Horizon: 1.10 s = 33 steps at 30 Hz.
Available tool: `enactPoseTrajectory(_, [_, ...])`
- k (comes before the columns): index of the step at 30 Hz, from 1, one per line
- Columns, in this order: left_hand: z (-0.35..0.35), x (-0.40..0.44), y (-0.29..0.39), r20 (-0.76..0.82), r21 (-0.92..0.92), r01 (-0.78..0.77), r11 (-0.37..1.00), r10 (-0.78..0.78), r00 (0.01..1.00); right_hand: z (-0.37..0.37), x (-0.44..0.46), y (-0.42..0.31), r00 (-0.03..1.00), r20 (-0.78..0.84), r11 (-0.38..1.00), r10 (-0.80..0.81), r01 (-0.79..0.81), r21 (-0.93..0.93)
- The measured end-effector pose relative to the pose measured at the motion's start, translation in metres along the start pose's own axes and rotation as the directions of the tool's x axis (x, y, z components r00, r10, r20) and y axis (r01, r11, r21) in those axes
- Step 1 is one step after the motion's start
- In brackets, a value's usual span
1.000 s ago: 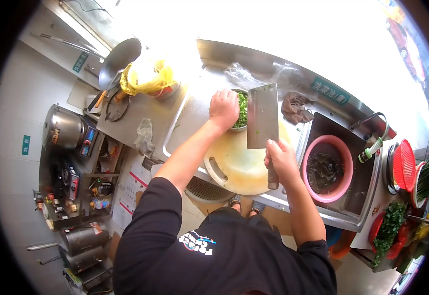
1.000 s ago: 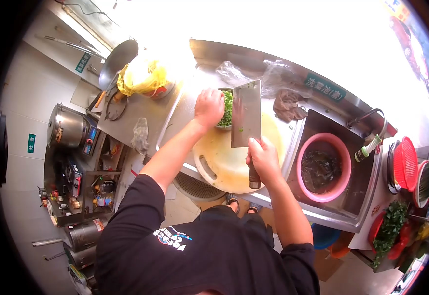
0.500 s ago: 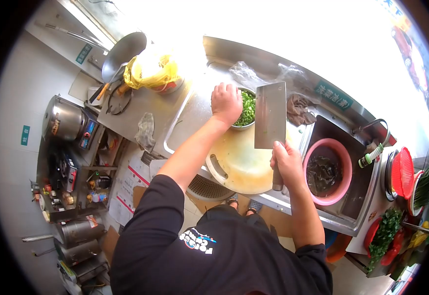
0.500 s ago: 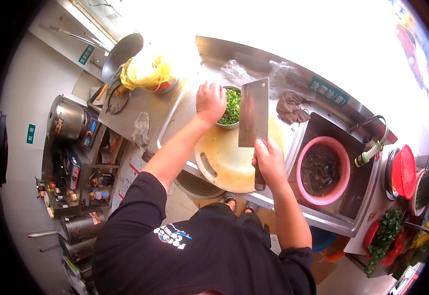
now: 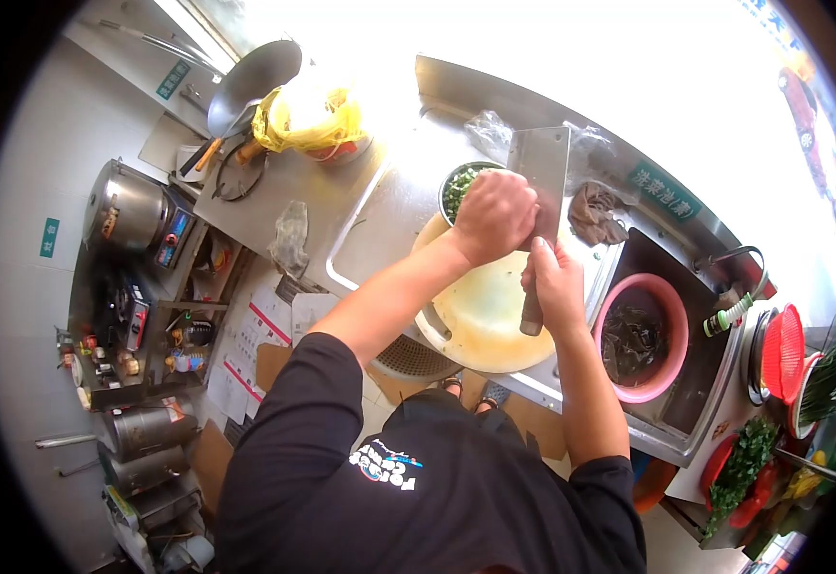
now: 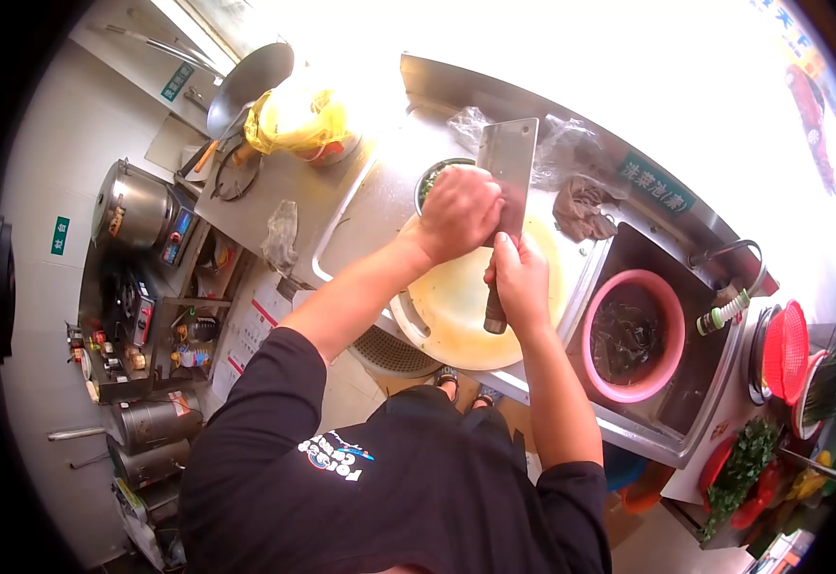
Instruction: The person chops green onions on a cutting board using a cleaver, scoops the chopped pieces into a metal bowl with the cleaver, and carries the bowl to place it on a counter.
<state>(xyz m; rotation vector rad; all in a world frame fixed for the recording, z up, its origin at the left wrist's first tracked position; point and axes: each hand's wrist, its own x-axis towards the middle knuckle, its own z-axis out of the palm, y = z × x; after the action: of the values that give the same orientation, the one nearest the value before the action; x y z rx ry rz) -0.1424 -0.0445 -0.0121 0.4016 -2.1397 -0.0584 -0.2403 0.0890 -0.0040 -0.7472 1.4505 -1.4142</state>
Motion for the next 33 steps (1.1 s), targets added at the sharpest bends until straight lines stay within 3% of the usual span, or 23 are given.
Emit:
enactPoseTrajectory(2, [0.011,-0.013,-0.019,0.006,0.024,0.037,0.999,-0.037,0.999,-0.001,-0.004,-0.004,1.0,-0.021,0.999,0.002,-0.002,-0.036])
enactPoseTrajectory(4, [0.004,-0.025,-0.042,0.038,0.259,0.335,0.906,-0.356,0.934,-0.009,-0.015,-0.003,0.998,-0.058,0.998,0.005,-0.009,-0.065])
enactPoseTrajectory(7, [-0.018,-0.039,-0.05,-0.029,0.074,0.438,0.896,-0.437,0.899,-0.034,-0.039,0.003,0.993,-0.105,0.984,-0.046,0.027,-0.179])
enactPoseTrajectory(9, [-0.026,-0.049,-0.051,-0.03,-0.109,0.577,0.81,-0.582,0.812,-0.054,-0.051,0.018,0.999,-0.023,0.971,0.04,-0.045,-0.236])
enactPoseTrajectory(10, [-0.026,-0.057,-0.052,-0.025,-0.113,0.576,0.81,-0.582,0.813,-0.059,-0.058,0.02,0.996,0.019,0.967,0.093,-0.085,-0.239])
enactPoseTrajectory(12, [-0.023,-0.074,-0.06,0.061,-0.155,0.821,0.549,-0.825,0.563,-0.067,-0.065,0.034,0.988,0.121,0.955,0.097,-0.058,-0.29])
enactPoseTrajectory(13, [-0.019,-0.086,-0.069,0.093,-0.152,0.868,0.473,-0.867,0.489,-0.067,-0.068,0.03,0.979,0.137,0.941,0.149,-0.098,-0.324])
enactPoseTrajectory(18, [-0.018,-0.119,-0.077,0.157,-0.174,0.918,0.357,-0.91,0.384,-0.076,-0.083,0.033,0.97,0.122,0.893,0.208,-0.138,-0.427])
enactPoseTrajectory(20, [-0.017,-0.133,-0.084,0.257,-0.279,0.951,0.136,-0.943,0.21,-0.085,-0.097,0.04,0.984,0.052,0.873,0.168,-0.124,-0.471])
enactPoseTrajectory(21, [-0.018,-0.133,-0.085,0.25,-0.282,0.951,0.128,-0.947,0.202,-0.09,-0.102,0.043,0.985,0.057,0.841,0.163,-0.108,-0.53])
enactPoseTrajectory(22, [-0.018,-0.129,-0.084,0.415,-0.229,0.973,-0.008,-0.905,0.091,-0.094,-0.107,0.049,0.984,0.069,0.836,0.166,-0.104,-0.538])
enactPoseTrajectory(23, [-0.017,-0.125,-0.082,0.561,-0.159,0.978,-0.134,-0.827,-0.023,-0.097,-0.111,0.058,0.991,0.126,0.734,0.037,0.058,-0.676])
enactPoseTrajectory(24, [-0.023,-0.112,-0.075,0.628,-0.132,0.981,-0.141,-0.778,-0.027,-0.098,-0.116,0.063,0.975,0.209,0.588,-0.081,0.215,-0.78])
enactPoseTrajectory(26, [-0.009,-0.114,-0.071,0.589,-0.24,0.942,-0.235,-0.806,-0.052,-0.093,-0.124,0.071,0.969,0.214,0.529,-0.12,0.245,-0.813])
enactPoseTrajectory(29, [0.007,-0.114,-0.072,0.501,-0.251,0.967,-0.033,-0.86,0.101,-0.088,-0.135,0.081,0.961,0.241,0.468,-0.135,0.276,-0.839])
enactPoseTrajectory(30, [-0.001,-0.102,-0.065,0.473,-0.219,0.974,-0.062,-0.879,0.05,-0.088,-0.136,0.084,0.959,0.242,0.391,-0.148,0.282,-0.876])
enactPoseTrajectory(32, [0.003,-0.115,-0.066,0.425,-0.145,0.989,-0.022,-0.904,0.042,-0.089,-0.136,0.083,0.953,0.266,0.224,-0.146,0.294,-0.929])
enactPoseTrajectory(33, [-0.006,-0.116,-0.058,0.355,-0.127,0.991,0.046,-0.93,0.089,-0.09,-0.134,0.081,0.947,0.286,0.166,-0.147,0.309,-0.936])
